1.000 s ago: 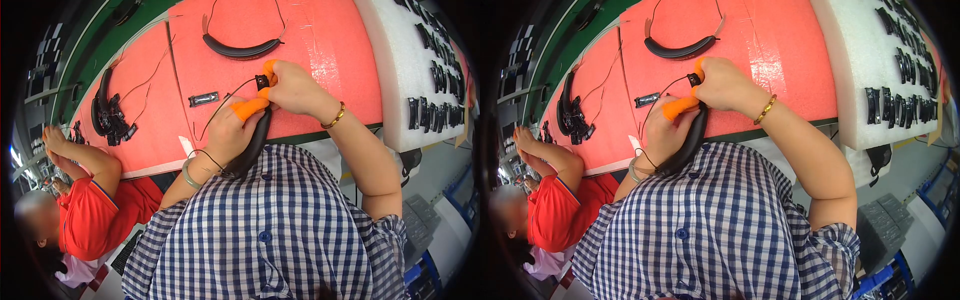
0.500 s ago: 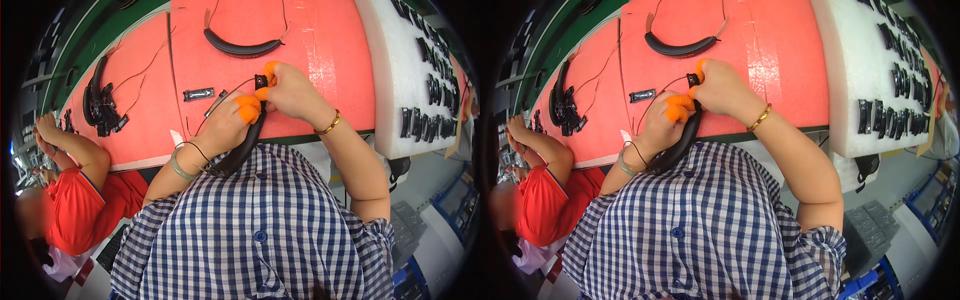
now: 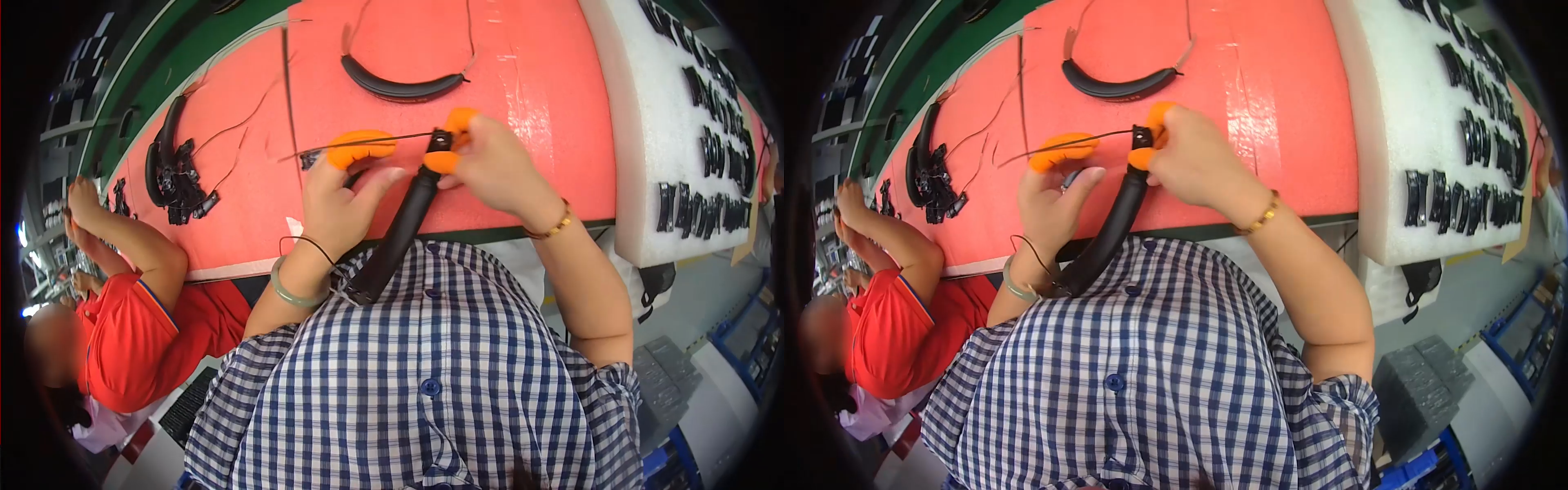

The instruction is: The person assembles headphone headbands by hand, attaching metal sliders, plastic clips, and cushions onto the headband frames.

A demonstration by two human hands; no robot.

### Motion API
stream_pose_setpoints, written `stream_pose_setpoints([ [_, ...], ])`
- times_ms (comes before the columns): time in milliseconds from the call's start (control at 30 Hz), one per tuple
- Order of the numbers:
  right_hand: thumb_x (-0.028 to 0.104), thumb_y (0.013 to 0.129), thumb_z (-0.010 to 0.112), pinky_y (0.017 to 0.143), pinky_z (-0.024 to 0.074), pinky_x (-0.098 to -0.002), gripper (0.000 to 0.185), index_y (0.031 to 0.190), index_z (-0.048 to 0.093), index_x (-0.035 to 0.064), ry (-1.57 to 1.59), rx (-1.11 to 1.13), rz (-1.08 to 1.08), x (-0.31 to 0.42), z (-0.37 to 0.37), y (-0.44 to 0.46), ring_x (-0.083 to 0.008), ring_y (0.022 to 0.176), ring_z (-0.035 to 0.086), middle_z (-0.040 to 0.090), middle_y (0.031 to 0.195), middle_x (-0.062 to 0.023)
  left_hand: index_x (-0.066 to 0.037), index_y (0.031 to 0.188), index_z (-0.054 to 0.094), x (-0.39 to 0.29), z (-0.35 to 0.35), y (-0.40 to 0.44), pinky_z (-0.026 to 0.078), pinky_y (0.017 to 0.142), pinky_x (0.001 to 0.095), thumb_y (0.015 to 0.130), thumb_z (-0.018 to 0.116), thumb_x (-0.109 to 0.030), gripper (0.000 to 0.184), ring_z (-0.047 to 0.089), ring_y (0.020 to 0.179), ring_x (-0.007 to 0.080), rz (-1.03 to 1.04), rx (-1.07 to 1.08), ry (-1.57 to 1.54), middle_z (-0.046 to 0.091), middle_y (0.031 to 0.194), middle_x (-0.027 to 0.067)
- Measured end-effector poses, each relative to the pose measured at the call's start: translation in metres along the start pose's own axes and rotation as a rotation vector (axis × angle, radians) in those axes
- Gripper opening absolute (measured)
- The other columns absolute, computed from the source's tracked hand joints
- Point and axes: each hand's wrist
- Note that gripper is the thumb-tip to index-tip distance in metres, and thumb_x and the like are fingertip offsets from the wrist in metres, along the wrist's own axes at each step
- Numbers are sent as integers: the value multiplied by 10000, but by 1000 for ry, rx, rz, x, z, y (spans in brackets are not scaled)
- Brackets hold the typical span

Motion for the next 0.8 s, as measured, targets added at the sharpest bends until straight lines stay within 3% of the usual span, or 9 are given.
stream_pose_setpoints([
  [67, -8, 740, 581, 576, 518, -240, 125, 803, 474, -25, 61, -39, -90, 11, -5, -5, -142, 674, 599, 569, 775, -103, 12, 1018, 543, -7, -8, 5, 485, 742, 248, 738, 643, -8, 298, 568, 859, 126, -35, -19, -151, 571, 927, 70],
  [133, -37, 740, 582, 594, 515, -233, 131, 834, 492, -17, 214, -113, -229, 22, -9, -12, -136, 671, 596, 574, 784, -88, 16, 1055, 525, -20, -15, 11, 481, 737, 236, 732, 650, -14, 348, 575, 843, 129, -315, 233, -362, 570, 954, 67],
  [200, -36, 735, 608, 648, 501, -232, 166, 860, 502, -11, 180, -79, -255, 31, -10, -17, -129, 724, 590, 581, 814, -85, 23, 1067, 520, -28, -9, 17, 478, 743, 226, 728, 649, -10, 365, 582, 831, 130, -303, 288, -407, 574, 986, 85],
  [267, -20, 738, 623, 703, 480, -243, 180, 870, 501, -8, 247, -106, -423, 37, -7, -24, -132, 782, 577, 582, 845, -85, 23, 1060, 527, -35, -4, 21, 478, 739, 227, 734, 647, -23, 351, 582, 826, 123, -273, 281, -487, 588, 974, 95],
  [400, -30, 745, 617, 639, 459, -223, 149, 849, 513, -3, 332, -146, -663, 34, -4, -27, -116, 734, 560, 579, 836, -66, 27, 987, 573, -49, 0, 22, 484, 724, 242, 722, 671, -53, 293, 593, 799, 126, -184, 141, -474, 617, 892, 83],
  [467, -45, 740, 617, 629, 445, -214, 165, 864, 517, -2, 133, -166, -690, 38, -9, -34, -122, 733, 552, 583, 840, -81, 28, 947, 574, -61, -6, 25, 466, 700, 231, 716, 657, -2, 247, 579, 788, 121, -33, 192, -156, 606, 888, 64],
  [600, -69, 738, 604, 646, 434, -235, 184, 841, 477, 16, -105, -235, -860, 45, -19, -34, -132, 756, 558, 594, 890, -131, 35, 928, 599, -66, 1, 37, 489, 718, 244, 706, 676, -36, 246, 598, 815, 138, -81, 177, -348, 619, 862, 94],
  [700, -82, 743, 585, 696, 461, -268, 188, 859, 474, 15, 132, -215, -937, 50, -22, -29, -176, 793, 576, 585, 893, -137, 31, 978, 572, -79, -7, 54, 484, 738, 240, 721, 658, -29, 278, 587, 838, 134, -79, 250, -480, 600, 927, 104],
  [800, -81, 752, 568, 731, 480, -289, 182, 874, 471, 13, 425, -378, -887, 59, -30, -18, -194, 820, 580, 580, 899, -137, 4, 992, 571, -78, -31, 70, 470, 783, 286, 699, 652, -52, 309, 581, 845, 201, 227, 82, -229, 572, 1024, 106],
])
Point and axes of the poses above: each hand's wrist, its own y-axis towards the middle knuckle, its own z-axis out of the palm, x = y × z
